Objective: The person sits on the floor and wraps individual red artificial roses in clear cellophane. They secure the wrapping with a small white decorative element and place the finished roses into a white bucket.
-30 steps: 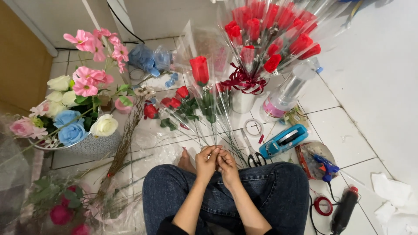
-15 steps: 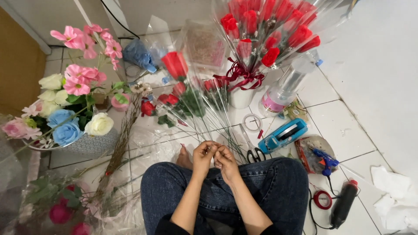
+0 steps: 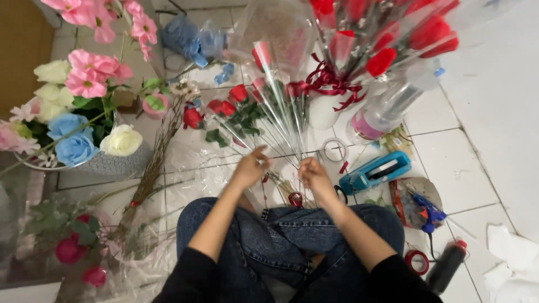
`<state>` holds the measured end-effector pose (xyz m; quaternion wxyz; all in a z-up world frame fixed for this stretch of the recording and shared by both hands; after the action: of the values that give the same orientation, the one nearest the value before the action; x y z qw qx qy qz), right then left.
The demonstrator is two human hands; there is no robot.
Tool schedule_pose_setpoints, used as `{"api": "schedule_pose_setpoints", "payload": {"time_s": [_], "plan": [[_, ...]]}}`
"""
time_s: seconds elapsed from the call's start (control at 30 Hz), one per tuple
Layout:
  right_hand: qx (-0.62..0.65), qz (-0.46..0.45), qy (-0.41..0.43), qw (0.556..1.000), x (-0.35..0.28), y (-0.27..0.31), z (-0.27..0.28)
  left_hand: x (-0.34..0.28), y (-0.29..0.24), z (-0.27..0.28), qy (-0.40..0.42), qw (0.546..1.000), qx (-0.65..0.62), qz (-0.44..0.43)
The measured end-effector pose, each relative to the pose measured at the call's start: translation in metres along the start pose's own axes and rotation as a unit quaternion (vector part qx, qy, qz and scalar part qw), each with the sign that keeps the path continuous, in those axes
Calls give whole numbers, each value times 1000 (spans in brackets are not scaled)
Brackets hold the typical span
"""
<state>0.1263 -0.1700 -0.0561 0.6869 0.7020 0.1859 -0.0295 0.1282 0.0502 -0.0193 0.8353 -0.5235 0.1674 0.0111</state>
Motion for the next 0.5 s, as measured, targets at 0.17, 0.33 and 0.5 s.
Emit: {"api": "schedule_pose_setpoints", "payload": {"time_s": [0.17,0.33,0.5], "plan": [[-68,-10,-73,995,72,-46,65,83,130,26,-81,989,-7,123],[-195,-6,-137,971,138,-121,139,107,162,28,-72,949,225,209],[-443,-137,-124,877,95,-83,118,105,162,55,-48,875,309,370]]}}
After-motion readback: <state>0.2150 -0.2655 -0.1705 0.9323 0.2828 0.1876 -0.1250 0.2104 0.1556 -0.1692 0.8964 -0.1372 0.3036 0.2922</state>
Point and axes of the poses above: each hand's wrist, its own x-axis towards the middle knuckle, its own z-axis out of the back of the hand, y = z × x, the point moved 5 cm from there along x, towards the middle knuckle, and after that the axes turned 7 degrees about y, right-handed, at the moved point
